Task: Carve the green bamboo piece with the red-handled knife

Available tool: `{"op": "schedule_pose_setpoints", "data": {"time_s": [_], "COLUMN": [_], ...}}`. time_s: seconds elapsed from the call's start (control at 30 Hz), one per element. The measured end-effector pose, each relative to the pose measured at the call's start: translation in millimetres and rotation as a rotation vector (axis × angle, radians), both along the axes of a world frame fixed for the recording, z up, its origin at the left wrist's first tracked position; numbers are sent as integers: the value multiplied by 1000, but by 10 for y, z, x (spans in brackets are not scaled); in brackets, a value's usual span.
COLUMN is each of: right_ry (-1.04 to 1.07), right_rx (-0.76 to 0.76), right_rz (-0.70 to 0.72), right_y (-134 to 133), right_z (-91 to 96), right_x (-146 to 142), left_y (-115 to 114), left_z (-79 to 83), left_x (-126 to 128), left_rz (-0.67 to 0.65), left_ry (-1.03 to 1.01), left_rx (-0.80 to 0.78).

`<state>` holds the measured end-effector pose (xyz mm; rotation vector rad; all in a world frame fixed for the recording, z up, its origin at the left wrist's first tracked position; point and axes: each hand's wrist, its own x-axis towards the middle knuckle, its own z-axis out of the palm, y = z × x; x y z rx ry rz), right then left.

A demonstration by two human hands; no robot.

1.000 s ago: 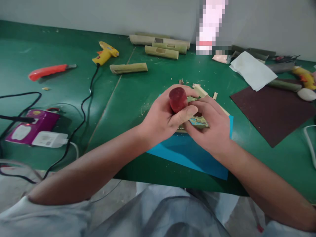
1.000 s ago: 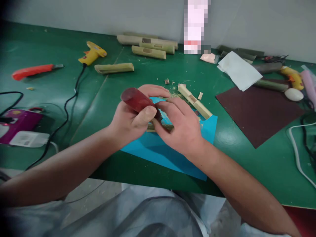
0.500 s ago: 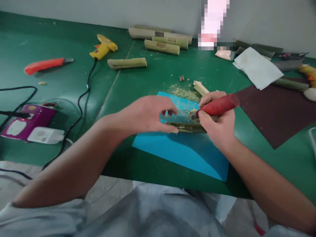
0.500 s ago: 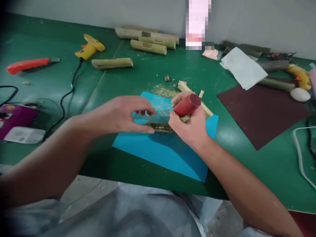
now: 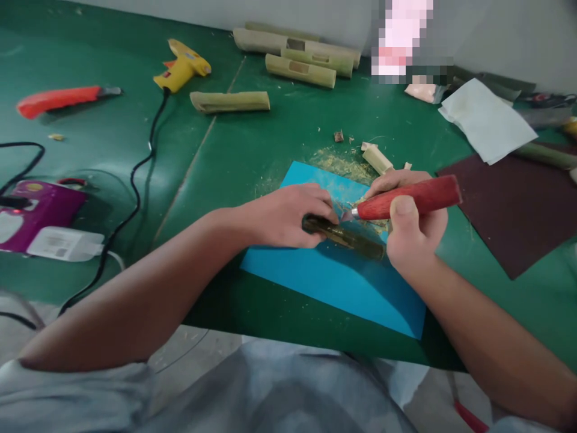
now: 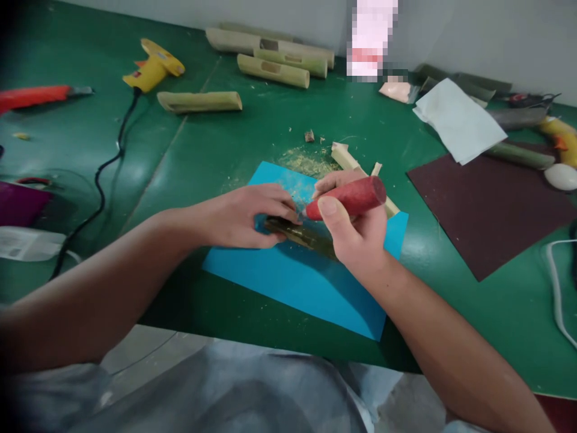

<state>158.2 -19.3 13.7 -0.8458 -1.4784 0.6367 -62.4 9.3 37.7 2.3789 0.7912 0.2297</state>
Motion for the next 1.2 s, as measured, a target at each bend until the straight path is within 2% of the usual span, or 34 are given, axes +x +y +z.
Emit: {"op": "schedule_pose_setpoints", "data": {"time_s": [0.1, 0.27, 0.57, 0.8, 1.03, 1.2], "right_ry": [21, 20, -133, -160, -134, -211], "right_rx": [32, 28, 19, 9, 23, 51], "right_rz": [73, 112, 87, 51, 97, 110], "right_y": [-48, -124, -125, -139, -144, -170], "right_z": [-30, -96, -105, -125, -99, -75], "right_x": [12, 5, 39, 24, 7, 61], "left_y": [41, 62, 80, 77, 105, 106], "left_z": [-61, -126, -146, -136, -200, -181], "left_x": [-16, -7, -13, -10, -28, -31], "left_rz": [-19, -12, -26, -25, -54, -56], "left_ry": [-52, -96, -95, -97, -123, -127], "left_rx": [-14, 20, -11, -5, 48, 36]}}
